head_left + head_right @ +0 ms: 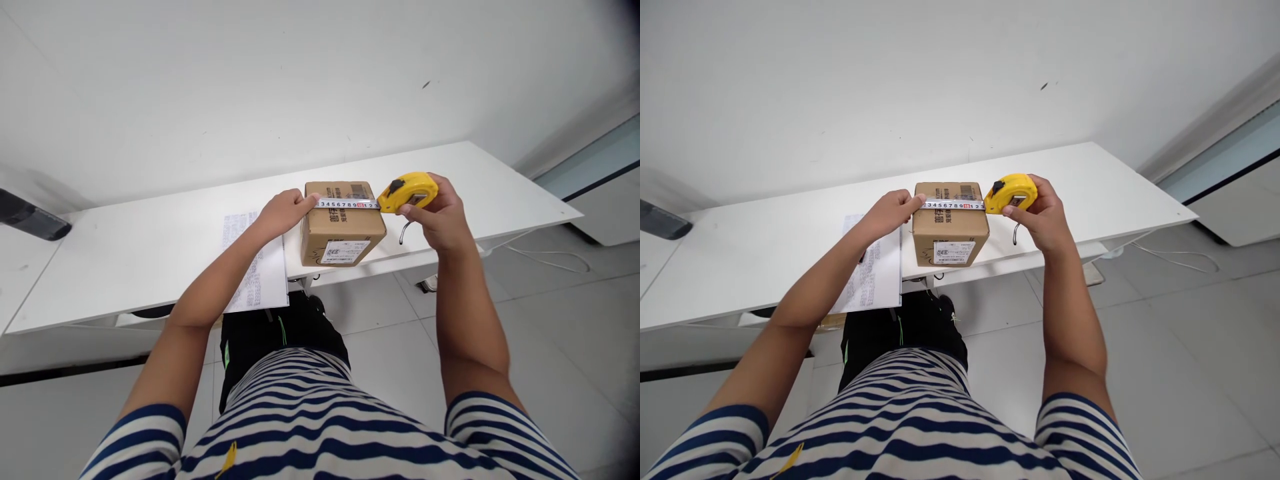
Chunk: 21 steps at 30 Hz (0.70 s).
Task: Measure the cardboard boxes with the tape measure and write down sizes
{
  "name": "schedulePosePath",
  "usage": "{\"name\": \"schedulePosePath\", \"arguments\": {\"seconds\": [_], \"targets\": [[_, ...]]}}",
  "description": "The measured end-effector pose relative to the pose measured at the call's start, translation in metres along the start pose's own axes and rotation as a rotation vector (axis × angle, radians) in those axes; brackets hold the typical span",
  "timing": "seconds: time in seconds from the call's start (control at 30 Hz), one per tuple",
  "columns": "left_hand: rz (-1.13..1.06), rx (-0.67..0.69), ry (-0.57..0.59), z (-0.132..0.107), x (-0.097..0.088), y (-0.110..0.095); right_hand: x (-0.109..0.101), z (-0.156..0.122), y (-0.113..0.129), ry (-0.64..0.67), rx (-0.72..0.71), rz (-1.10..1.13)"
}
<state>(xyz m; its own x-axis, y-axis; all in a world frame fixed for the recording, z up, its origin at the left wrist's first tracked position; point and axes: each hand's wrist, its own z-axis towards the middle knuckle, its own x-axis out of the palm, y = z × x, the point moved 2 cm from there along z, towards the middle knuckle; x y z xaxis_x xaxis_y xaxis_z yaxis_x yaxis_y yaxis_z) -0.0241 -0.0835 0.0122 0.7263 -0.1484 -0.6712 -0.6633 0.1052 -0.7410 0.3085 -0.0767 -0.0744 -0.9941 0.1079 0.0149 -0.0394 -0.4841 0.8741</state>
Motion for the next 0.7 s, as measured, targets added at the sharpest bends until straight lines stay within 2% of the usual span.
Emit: {"name": "schedulePosePath", "arguments": {"seconds": [0.1, 0.27, 0.33, 0.43, 0.5, 0.57, 0.63, 0.7], "targets": [[0.003, 0.008, 0.013, 0.003, -0.001, 0.002, 0.000, 0.000, -0.002, -0.012, -0.011, 0.000], [-0.095, 0.045, 0.098, 0.013, -0.009, 0.008, -0.002, 0.005, 0.006, -0.039, -0.085, -0.031], [-0.186, 0.071, 0.053, 0.013, -0.020, 0.011, -0.003, 0.004, 0.017, -0.071, -0.162, -0.066], [-0.357, 0.134, -0.081, -0.001, -0.043, 0.014, 0.005, -0.009, 0.045, -0.124, -0.329, -0.124], [-0.455, 0.161, -0.152, -0.018, -0.055, 0.016, 0.022, -0.027, 0.068, -0.163, -0.483, -0.168], [-0.543, 0.173, -0.178, -0.036, -0.060, 0.016, 0.050, -0.048, 0.089, -0.186, -0.648, -0.217], [-0.616, 0.186, -0.144, -0.053, -0.055, 0.018, 0.088, -0.067, 0.102, -0.081, -0.741, -0.220], [-0.665, 0.191, -0.048, -0.066, -0.046, 0.020, 0.129, -0.079, 0.105, 0.021, -0.779, -0.260]]}}
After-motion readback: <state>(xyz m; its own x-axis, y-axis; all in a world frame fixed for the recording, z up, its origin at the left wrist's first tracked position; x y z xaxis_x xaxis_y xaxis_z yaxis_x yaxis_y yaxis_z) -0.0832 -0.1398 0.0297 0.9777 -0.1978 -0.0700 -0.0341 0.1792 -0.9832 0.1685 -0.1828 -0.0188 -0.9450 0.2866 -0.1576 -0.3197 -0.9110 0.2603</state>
